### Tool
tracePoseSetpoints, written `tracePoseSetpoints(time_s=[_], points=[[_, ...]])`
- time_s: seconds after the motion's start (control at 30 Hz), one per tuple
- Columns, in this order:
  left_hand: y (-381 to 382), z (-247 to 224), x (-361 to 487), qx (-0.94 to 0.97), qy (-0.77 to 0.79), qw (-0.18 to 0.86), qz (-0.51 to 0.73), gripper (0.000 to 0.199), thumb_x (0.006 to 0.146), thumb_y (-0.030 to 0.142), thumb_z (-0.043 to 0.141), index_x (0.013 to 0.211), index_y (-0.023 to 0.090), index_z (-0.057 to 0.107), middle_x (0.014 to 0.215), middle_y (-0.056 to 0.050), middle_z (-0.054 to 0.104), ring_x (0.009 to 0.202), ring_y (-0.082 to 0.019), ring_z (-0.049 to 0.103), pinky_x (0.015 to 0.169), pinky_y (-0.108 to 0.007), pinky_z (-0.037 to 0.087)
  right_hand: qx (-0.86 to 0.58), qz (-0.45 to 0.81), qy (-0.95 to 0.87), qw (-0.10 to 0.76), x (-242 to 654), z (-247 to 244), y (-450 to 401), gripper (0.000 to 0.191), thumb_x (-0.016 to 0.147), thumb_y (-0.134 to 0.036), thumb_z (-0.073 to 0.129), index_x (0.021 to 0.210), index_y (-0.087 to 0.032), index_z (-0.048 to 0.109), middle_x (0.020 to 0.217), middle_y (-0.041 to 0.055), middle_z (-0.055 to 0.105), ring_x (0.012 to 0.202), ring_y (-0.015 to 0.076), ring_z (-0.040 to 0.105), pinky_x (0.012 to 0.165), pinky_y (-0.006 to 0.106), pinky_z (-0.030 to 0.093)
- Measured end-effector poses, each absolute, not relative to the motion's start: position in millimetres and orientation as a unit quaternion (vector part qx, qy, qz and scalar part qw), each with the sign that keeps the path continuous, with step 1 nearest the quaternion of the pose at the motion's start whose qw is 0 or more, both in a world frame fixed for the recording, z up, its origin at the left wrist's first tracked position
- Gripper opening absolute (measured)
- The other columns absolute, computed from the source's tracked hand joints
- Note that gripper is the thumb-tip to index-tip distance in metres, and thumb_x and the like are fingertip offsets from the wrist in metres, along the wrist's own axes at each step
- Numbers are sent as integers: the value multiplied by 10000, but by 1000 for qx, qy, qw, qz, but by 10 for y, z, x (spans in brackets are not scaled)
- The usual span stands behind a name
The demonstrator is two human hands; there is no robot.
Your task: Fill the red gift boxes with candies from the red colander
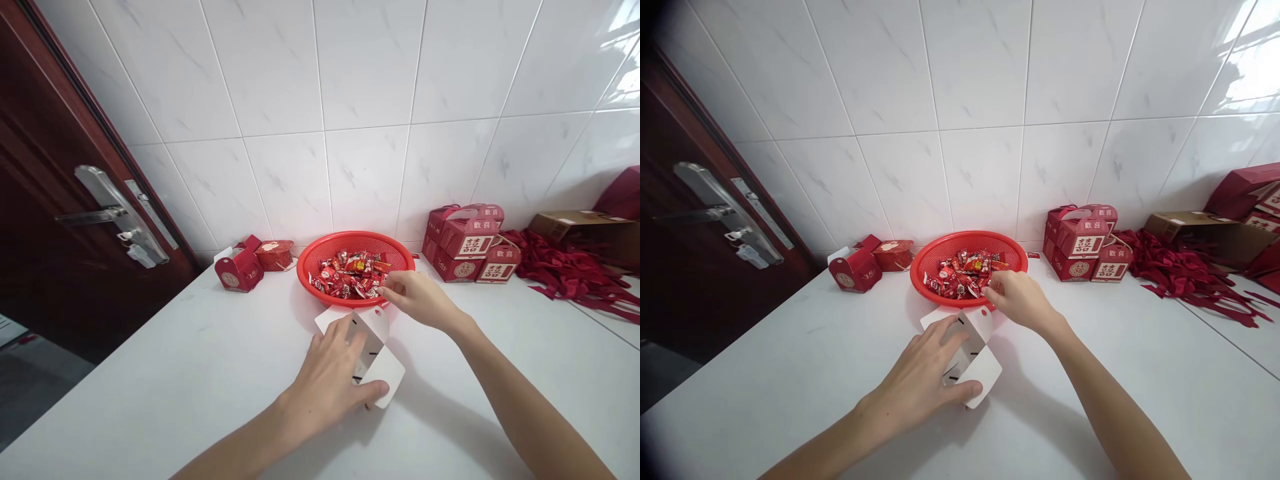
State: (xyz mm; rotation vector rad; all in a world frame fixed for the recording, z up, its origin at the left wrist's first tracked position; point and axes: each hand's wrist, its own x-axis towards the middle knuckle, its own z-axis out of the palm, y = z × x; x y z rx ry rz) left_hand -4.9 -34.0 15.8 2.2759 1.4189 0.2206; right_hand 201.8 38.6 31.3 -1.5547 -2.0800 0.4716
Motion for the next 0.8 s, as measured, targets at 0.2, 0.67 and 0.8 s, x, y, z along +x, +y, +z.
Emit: tracePoseSetpoints(time_s=[0.2, 0.67, 0.8], points=[[-282, 420, -305, 815, 493, 285, 109, 443, 877, 631, 598, 1164, 304, 684, 1322, -59, 615, 1179, -285, 603, 917, -379, 519, -460, 329, -671, 479, 2017, 169, 834, 222, 745, -406, 652, 716, -186, 641, 685, 23, 677, 617, 157, 585, 584, 274, 449], [1862, 238, 44, 870, 459, 182, -6, 224, 797, 147, 605, 939, 226, 760, 1037, -11, 798, 971, -211, 725, 873, -259, 523, -437, 460, -422, 648, 1874, -83, 1433, 229, 550, -344, 675, 717, -197, 624, 675, 25, 693, 514, 115, 571, 522, 257, 484], [2092, 54, 156, 866, 476, 154, -15, 484, 742, 159, 650, 1213, 272, 673, 1184, -41, 760, 974, -256, 729, 819, -312, 542, -431, 463, -424, 648, 1874, -85, 1418, 216, 563, -336, 689, 713, -194, 629, 682, 23, 699, 511, 120, 570, 516, 261, 479]])
